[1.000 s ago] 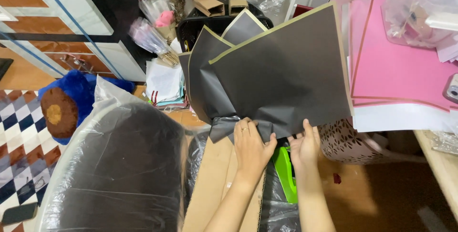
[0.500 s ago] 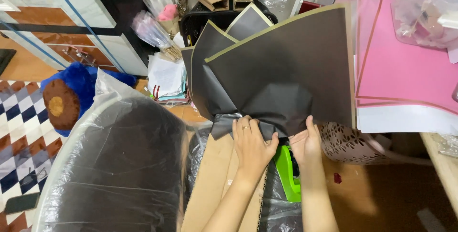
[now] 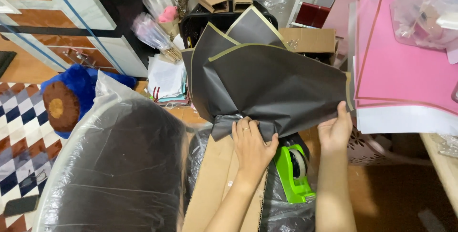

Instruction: The person wraps a rectangular cardboard box with black paper that has gold edges. They fold the paper around the box and secure it with clear tape using a green tape dispenser. The person repeatedly adjusts and tapes the paper to ensure it is held in place.

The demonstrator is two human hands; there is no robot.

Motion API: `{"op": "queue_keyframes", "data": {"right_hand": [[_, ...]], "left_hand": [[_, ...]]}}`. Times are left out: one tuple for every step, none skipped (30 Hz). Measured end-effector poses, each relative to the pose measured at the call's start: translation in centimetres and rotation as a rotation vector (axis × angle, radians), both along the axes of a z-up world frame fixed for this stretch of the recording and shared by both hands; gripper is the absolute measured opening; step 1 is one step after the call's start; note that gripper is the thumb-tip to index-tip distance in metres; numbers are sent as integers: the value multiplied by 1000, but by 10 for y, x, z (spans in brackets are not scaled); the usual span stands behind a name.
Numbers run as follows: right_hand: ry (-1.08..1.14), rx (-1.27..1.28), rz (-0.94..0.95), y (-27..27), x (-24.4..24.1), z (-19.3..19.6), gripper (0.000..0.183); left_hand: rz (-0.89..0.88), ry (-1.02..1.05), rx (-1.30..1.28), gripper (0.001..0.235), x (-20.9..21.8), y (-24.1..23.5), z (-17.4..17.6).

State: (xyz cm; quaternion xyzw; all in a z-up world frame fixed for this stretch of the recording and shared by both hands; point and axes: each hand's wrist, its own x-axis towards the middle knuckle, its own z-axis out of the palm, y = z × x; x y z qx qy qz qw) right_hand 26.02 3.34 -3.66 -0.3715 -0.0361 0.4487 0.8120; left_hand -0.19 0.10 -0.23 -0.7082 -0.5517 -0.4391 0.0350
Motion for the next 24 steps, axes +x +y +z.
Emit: {"op": "queue_keyframes", "data": {"right_hand": [[-11,1,-10,5,11,8,18],[-14,-1,-11,3,15,5,18],[-29,-12,-22,5,18,4,18],[-44,-24,-34,7,22,2,18],[-44,-23,-33,6,22,-7,18],[-168,-59,-107,5,22,-17,19],[-291,-94,-180,5,22,-27,22],[-291,-92,-177,1,7,-19,22],[-588,-205,-288,-4,-6,-10,39],[-886,-319,-397,-10,-20,-2,62],[-887,-315,-397,-16,-39,22,62],[-1216,-324,-509,-23,-57,46,71],[-1541,-328,-618,-32,-78,69,80],[-1537,-328,-617,-28,-83,80,80],[-1578,-221,-612,-22,-89,92,82],[-1616,-114,-606,-17,-94,103,85],[-1612,-119,-606,-8,-92,117,85],[-1604,19,-525,1,-90,130,53],[-1593,164,-450,13,-86,146,25],[-1590,166,-456,27,-74,144,25],[-1481,105,-426,42,-61,142,15],[-1371,46,-394,56,-49,141,28],[-1371,51,-400,68,-43,146,28],[-1150,27,-304,80,-38,150,33]], "left_hand": [[3,0,-2,61,1,0,-1],[2,-2,-4,61,1,-3,-1],[-1,-4,-11,62,1,-3,1],[-4,-6,-18,62,2,-3,2],[-2,-7,-17,62,2,-3,2],[-2,-2,-24,61,2,-3,2],[0,3,-30,59,1,-3,2],[3,3,-29,59,1,-2,2],[-1,-3,-36,60,2,-2,2],[-5,-9,-43,60,2,-2,2],[-3,-10,-40,60,3,-2,1],[-6,-11,-41,60,4,-1,1],[-9,-7,-44,60,3,-1,0],[-7,-2,-43,60,2,-6,7],[-30,7,-73,53,0,-8,14],[-52,15,-103,48,-1,-10,21],[-55,20,-105,48,-1,-11,21],[-45,30,-97,49,-2,-12,21],[-34,36,-82,49,-1,-10,22],[-36,38,-76,49,-1,-10,21],[-39,42,-87,49,-1,-10,21],[-43,47,-99,49,-2,-10,21],[-44,46,-93,49,-2,-10,22],[-47,37,-93,49,-2,-9,22]]}}
